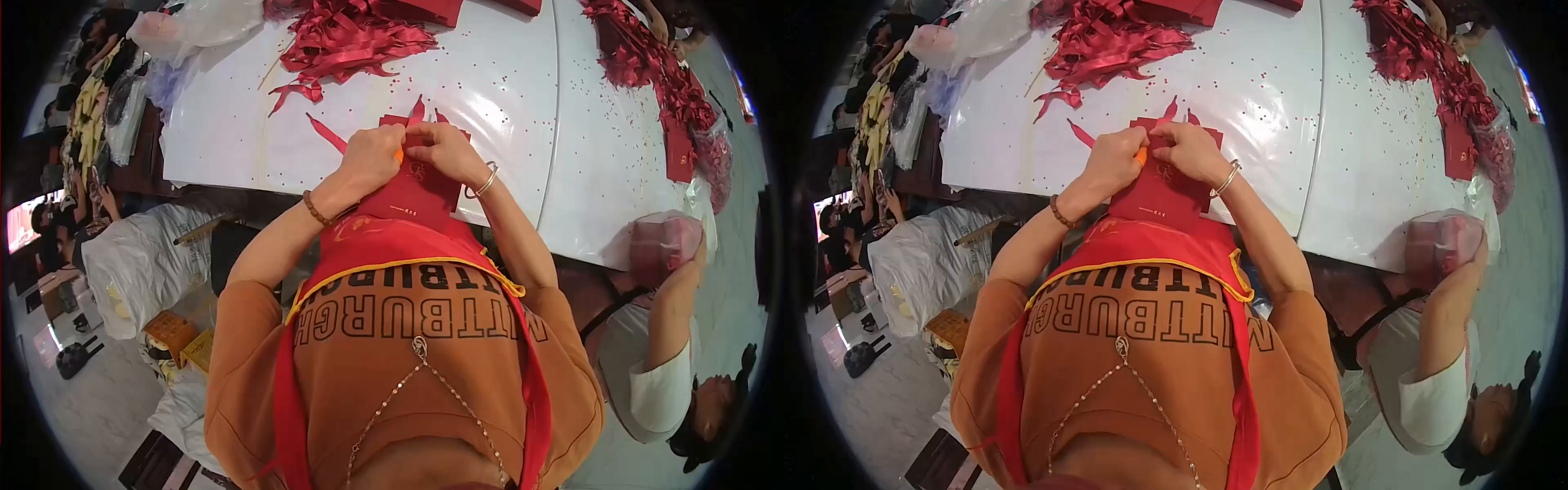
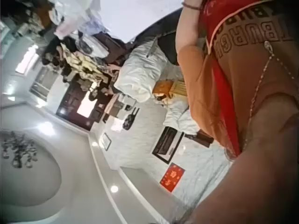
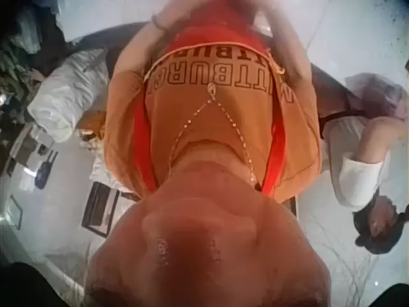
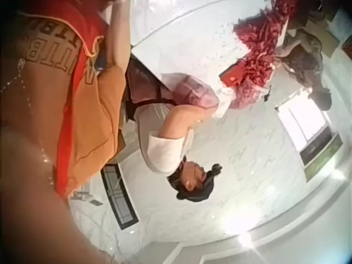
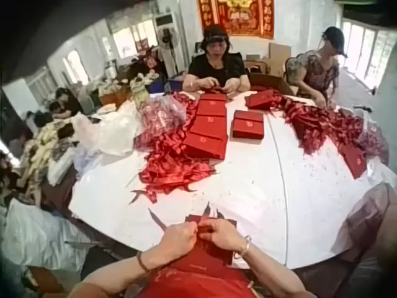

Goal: Tying ribbons and finishing the assembly of red paper gift bags at a work table.

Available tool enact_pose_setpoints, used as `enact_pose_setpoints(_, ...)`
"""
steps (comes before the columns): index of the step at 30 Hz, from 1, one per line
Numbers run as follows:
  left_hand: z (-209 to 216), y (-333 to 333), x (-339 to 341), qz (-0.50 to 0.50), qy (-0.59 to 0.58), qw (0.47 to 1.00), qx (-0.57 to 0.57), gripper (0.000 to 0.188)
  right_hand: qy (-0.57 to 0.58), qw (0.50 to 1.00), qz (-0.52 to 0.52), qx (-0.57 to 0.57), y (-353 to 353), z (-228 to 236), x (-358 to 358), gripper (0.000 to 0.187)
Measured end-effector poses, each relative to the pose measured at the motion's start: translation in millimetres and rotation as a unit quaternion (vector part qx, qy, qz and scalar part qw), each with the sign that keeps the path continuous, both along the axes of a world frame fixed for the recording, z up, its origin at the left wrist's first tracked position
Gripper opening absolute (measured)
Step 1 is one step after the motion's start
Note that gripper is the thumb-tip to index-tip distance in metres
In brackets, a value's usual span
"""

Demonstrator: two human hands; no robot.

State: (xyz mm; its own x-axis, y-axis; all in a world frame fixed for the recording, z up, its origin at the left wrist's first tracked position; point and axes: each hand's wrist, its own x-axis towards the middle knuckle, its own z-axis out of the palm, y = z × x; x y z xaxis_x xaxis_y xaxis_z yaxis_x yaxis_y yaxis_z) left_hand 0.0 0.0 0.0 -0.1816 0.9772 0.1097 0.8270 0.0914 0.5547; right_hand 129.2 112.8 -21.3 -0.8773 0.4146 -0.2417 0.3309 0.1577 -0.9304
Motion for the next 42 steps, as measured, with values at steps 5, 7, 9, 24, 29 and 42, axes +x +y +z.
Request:
enact_pose_setpoints(5,-0.4,-2.4,8.9,0.030,-0.057,0.998,-0.012,0.005,-0.027,1.000,-0.006,0.007,-5.6,-8.1,7.2,0.038)
enact_pose_setpoints(7,6.5,-1.5,-0.2,0.047,-0.111,0.992,-0.039,0.005,-0.031,0.999,0.000,0.013,-4.1,-0.4,6.0,0.038)
enact_pose_setpoints(9,6.0,-2.5,-0.8,0.062,-0.163,0.982,-0.067,0.004,-0.034,0.999,0.006,0.018,-3.7,-0.2,5.5,0.038)
enact_pose_setpoints(24,-10.1,-4.6,5.2,0.055,-0.141,0.989,-0.004,0.011,-0.065,0.994,0.006,0.086,-7.7,6.0,5.5,0.038)
enact_pose_setpoints(29,-8.2,-9.7,4.1,0.103,-0.218,0.970,-0.018,0.011,-0.074,0.996,-0.017,0.048,-7.5,4.6,11.2,0.039)
enact_pose_setpoints(42,-4.7,-3.2,9.6,-0.003,0.003,1.000,0.029,0.011,-0.079,0.991,-0.005,0.104,-15.4,7.5,5.7,0.031)
